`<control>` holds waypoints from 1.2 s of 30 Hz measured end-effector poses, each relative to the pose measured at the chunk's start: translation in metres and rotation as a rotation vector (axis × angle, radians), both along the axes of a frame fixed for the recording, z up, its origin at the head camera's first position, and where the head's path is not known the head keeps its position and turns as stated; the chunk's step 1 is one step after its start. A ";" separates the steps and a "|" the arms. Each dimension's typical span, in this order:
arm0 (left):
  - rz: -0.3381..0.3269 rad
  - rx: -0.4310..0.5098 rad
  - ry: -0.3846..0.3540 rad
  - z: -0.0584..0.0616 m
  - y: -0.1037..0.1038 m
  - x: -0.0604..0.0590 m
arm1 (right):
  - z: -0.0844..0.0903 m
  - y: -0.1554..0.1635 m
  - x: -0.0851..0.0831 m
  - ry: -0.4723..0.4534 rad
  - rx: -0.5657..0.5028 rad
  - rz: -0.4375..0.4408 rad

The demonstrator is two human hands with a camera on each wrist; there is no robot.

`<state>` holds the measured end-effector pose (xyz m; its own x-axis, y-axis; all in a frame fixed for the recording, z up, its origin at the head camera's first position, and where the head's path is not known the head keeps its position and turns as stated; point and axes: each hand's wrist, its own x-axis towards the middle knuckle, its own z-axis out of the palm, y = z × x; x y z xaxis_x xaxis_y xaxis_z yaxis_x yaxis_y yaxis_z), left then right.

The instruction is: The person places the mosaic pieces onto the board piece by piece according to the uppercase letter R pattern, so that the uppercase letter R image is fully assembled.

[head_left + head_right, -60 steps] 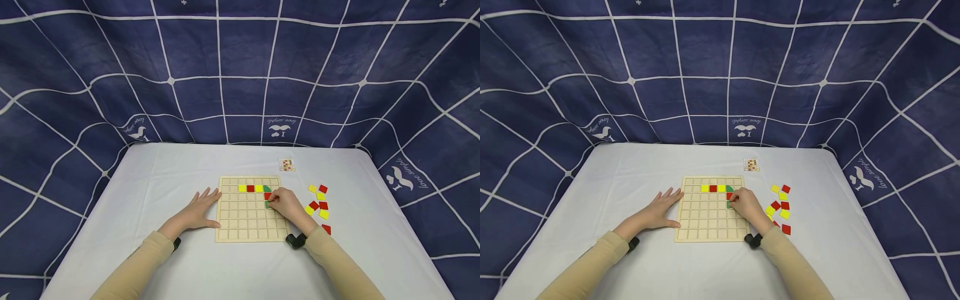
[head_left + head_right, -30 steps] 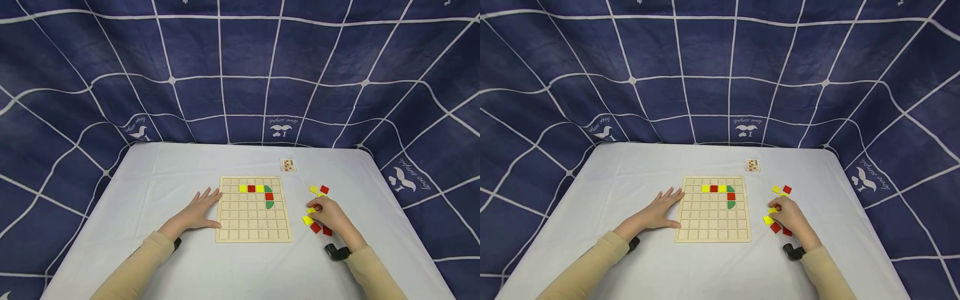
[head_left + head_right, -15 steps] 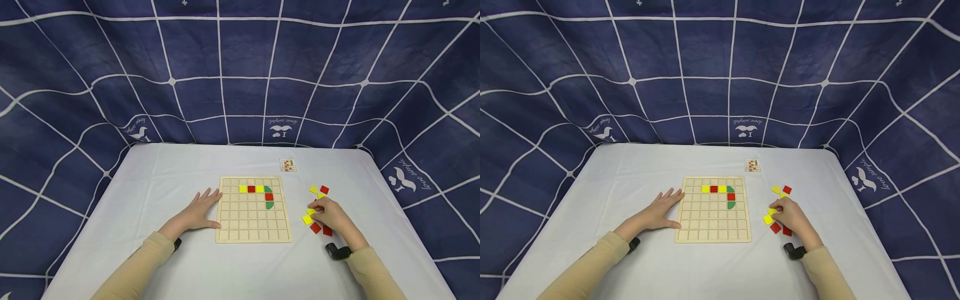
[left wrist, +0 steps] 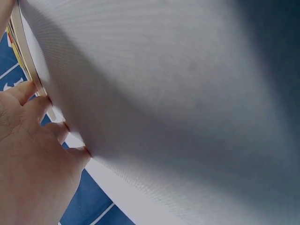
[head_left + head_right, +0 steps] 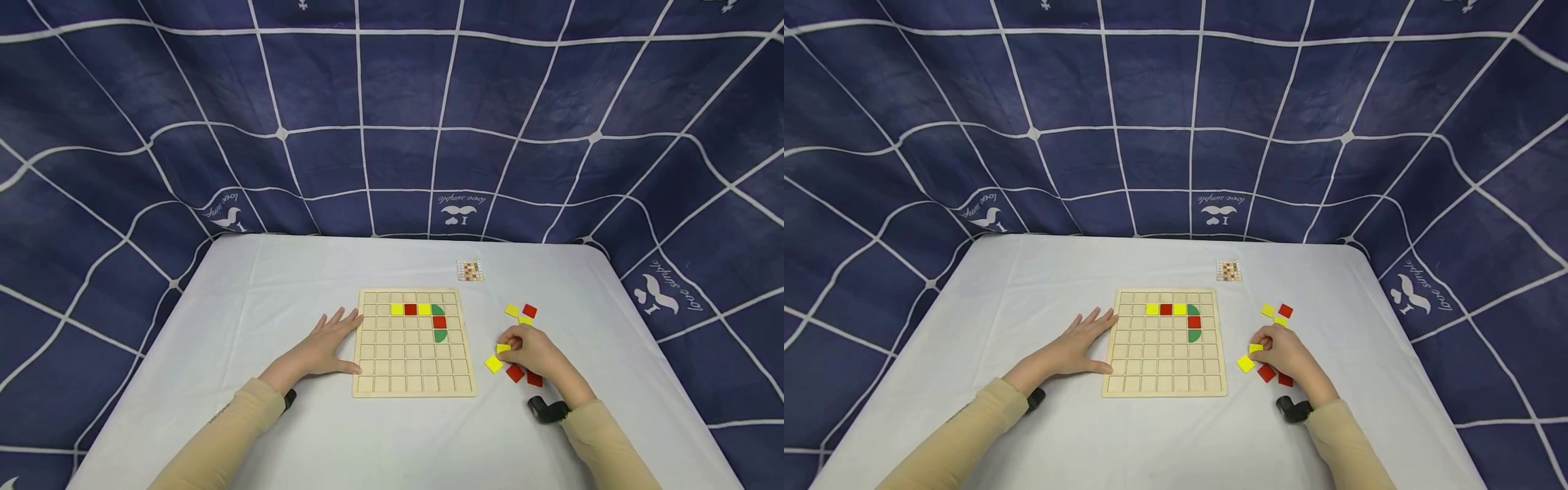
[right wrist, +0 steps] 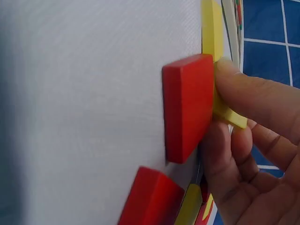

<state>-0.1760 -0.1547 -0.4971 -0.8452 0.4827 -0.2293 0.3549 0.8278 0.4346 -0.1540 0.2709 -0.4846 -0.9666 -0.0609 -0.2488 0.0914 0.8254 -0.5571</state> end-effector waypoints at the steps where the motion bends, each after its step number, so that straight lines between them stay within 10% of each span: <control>1: 0.000 -0.002 0.000 0.000 0.000 0.000 | 0.000 0.000 0.000 0.002 -0.004 0.001; 27: 0.003 0.002 0.023 0.000 0.001 0.002 | 0.008 -0.092 -0.027 0.112 -0.319 0.080; 36: -0.002 0.003 0.018 -0.001 0.000 0.001 | 0.001 -0.114 -0.034 0.146 -0.275 0.158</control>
<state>-0.1749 -0.1544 -0.4979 -0.8482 0.4852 -0.2126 0.3645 0.8258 0.4304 -0.1878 0.1572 -0.4838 -0.9642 -0.2578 -0.0617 -0.1226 0.6400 -0.7585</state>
